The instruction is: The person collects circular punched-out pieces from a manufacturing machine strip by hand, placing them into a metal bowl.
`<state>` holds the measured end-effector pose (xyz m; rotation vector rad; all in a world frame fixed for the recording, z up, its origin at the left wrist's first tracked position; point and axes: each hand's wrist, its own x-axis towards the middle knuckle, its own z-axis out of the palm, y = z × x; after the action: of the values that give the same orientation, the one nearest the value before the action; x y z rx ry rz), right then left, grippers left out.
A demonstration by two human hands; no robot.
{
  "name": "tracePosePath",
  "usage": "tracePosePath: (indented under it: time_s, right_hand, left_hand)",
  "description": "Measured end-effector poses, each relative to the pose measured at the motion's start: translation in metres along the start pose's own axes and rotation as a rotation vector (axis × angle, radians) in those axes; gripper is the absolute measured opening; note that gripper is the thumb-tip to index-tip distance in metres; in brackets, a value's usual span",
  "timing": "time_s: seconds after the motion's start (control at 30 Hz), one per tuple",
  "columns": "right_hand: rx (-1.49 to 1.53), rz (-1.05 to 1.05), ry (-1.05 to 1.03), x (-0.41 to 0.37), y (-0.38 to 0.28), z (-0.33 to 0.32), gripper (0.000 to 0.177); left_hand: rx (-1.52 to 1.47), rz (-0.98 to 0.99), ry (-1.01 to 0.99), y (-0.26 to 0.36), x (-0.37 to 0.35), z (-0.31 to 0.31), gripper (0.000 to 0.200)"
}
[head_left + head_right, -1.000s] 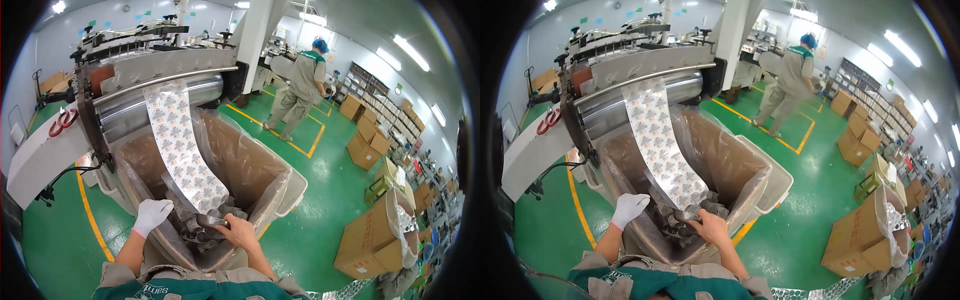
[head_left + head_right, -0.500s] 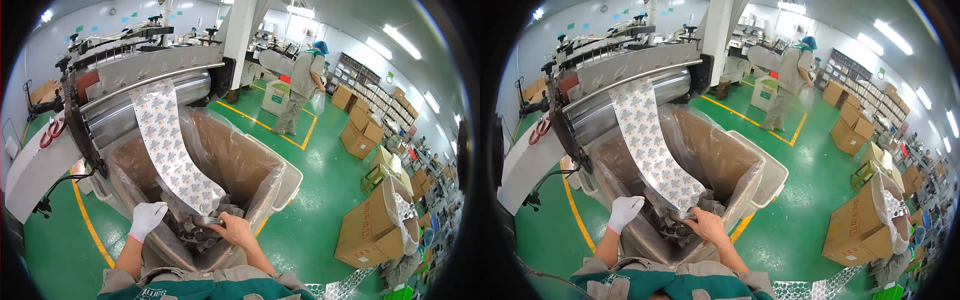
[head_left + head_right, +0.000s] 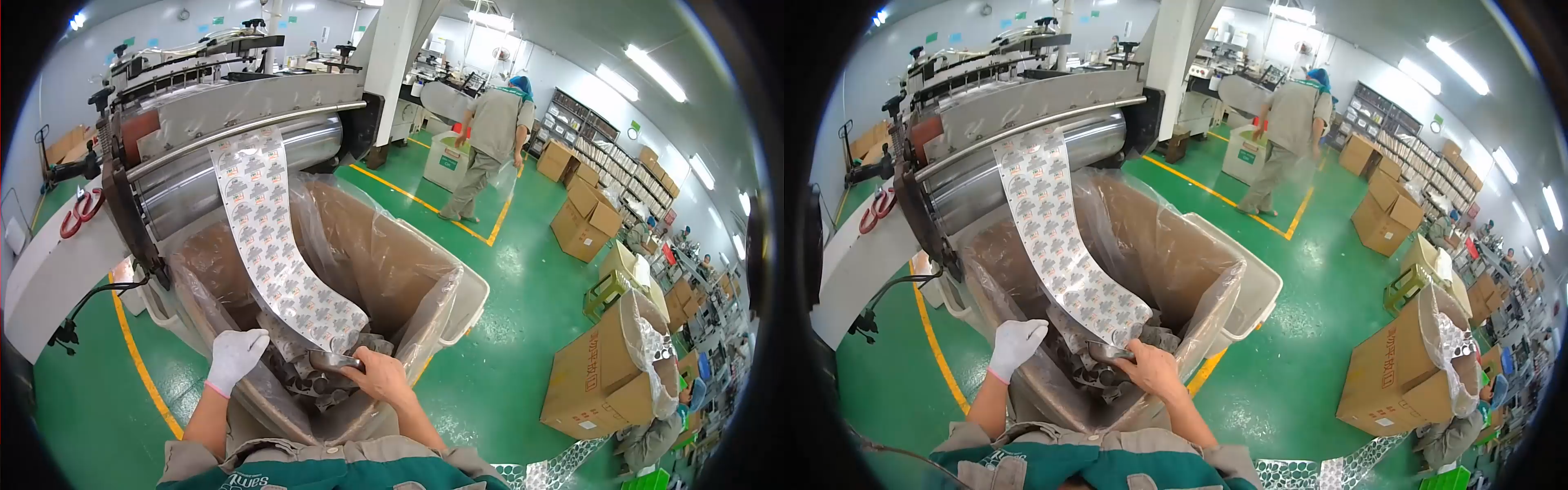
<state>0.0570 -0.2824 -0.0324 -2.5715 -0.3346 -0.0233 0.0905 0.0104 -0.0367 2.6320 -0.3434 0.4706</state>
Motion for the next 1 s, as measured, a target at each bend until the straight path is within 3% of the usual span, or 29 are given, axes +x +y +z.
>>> tracePosePath:
  time_s: [1.0]
  right_hand:
    - [-0.058,0.046,-0.011,0.0010,0.0006,0.0039,0.040]
  left_hand:
    - [-0.020,0.029,0.031,-0.0051,0.0009,0.0039,0.023]
